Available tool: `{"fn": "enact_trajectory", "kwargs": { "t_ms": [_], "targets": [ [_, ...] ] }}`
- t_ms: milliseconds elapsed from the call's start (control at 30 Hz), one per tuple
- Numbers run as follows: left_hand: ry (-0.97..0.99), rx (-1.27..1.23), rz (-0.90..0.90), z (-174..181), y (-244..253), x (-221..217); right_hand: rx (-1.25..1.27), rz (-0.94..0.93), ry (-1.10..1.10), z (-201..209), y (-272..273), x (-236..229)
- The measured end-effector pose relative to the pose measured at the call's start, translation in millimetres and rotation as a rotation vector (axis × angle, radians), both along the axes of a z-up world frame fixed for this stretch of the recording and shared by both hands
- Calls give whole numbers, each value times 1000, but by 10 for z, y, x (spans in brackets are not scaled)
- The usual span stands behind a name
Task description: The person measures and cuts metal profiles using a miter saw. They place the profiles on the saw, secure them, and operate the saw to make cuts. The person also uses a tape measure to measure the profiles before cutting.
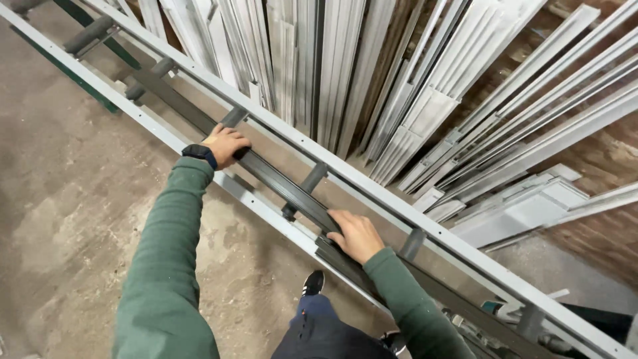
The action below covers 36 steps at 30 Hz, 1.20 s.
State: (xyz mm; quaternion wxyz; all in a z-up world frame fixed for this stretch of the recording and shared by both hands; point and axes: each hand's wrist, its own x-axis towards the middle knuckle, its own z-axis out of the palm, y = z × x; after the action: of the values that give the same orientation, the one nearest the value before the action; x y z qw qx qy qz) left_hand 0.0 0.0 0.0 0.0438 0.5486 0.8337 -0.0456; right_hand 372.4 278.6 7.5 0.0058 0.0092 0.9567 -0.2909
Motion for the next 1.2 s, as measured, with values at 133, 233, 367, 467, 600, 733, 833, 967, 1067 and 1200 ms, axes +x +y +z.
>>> {"fn": "enact_trajectory", "kwargs": {
  "t_ms": [133,233,367,467,600,733,833,967,1067,1200],
  "targets": [
    [-73,-81,180,-464,-484,-503,30,44,127,-213,-415,-502],
    [-82,-105,234,-783,-721,-601,62,60,26,-368,-633,-769],
    [-15,-76,243,-1188,-854,-589,92,75,-99,-548,-760,-931],
    [10,56,196,-1201,-912,-606,148,37,-117,-582,-794,-950],
    [27,76,134,-1079,-912,-600,181,-45,-180,-621,-914,-960],
    [22,-71,138,-1057,-955,-555,216,-14,8,-636,-982,-794],
    [112,-169,127,-1092,-894,-333,76,-97,169,-206,-703,-348],
    [-497,488,126,-1144,-408,264,71,-423,152,-202,149,827],
    [-253,595,-231,-249,817,1477,268,-675,-37,-457,775,2122],
    [-453,505,-477,-171,2212,2775,355,-715,-250,-746,1316,2924]
  ]
}}
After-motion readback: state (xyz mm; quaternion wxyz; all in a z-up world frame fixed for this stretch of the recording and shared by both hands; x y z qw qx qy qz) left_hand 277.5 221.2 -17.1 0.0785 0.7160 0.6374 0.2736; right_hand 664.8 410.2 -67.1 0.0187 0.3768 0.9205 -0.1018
